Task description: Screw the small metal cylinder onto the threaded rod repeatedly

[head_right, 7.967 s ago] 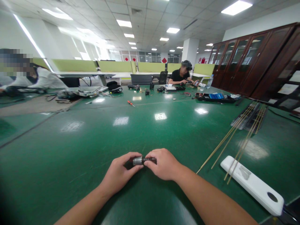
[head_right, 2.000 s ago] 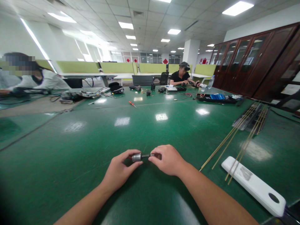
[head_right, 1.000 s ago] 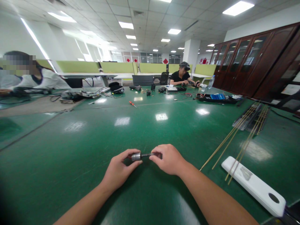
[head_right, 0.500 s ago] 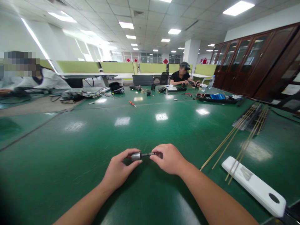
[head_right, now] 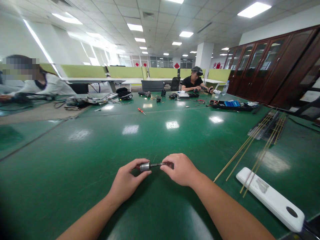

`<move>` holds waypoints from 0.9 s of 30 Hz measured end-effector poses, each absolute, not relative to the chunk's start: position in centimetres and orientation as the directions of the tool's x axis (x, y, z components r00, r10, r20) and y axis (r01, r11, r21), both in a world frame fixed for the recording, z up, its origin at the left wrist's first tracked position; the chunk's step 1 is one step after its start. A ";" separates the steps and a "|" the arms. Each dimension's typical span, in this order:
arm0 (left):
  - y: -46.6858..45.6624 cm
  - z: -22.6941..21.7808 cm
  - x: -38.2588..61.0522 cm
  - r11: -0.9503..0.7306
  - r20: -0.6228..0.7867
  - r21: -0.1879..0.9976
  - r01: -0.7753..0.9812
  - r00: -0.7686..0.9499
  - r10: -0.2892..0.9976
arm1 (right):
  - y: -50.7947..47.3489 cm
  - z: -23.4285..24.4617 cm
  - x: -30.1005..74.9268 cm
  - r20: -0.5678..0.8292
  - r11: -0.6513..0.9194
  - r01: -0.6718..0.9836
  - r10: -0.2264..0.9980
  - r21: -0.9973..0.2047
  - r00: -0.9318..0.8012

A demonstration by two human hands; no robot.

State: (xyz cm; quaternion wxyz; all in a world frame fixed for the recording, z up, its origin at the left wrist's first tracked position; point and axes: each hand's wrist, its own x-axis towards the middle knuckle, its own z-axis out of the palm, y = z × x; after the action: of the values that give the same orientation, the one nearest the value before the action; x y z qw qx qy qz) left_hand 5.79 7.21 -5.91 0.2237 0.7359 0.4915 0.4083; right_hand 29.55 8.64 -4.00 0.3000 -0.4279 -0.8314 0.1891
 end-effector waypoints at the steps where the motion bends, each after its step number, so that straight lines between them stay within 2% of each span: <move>1: 7.2 -5.9 5.8 -0.416 0.380 0.731 0.541 0.184 0.906 | 8.6 -4.0 29.6 0.338 0.563 0.598 0.825 -0.571 -0.453; 27: 7.2 -5.7 5.6 -0.400 0.372 0.737 0.545 0.167 0.913 | 8.7 -3.9 29.8 0.341 0.566 0.598 0.823 -0.568 -0.454</move>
State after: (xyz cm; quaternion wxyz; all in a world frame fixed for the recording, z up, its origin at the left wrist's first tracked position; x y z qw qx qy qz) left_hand 5.59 7.23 -5.69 0.2252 0.7301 0.4992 0.4087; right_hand 29.80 8.72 -3.87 0.3007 -0.4270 -0.8321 0.1867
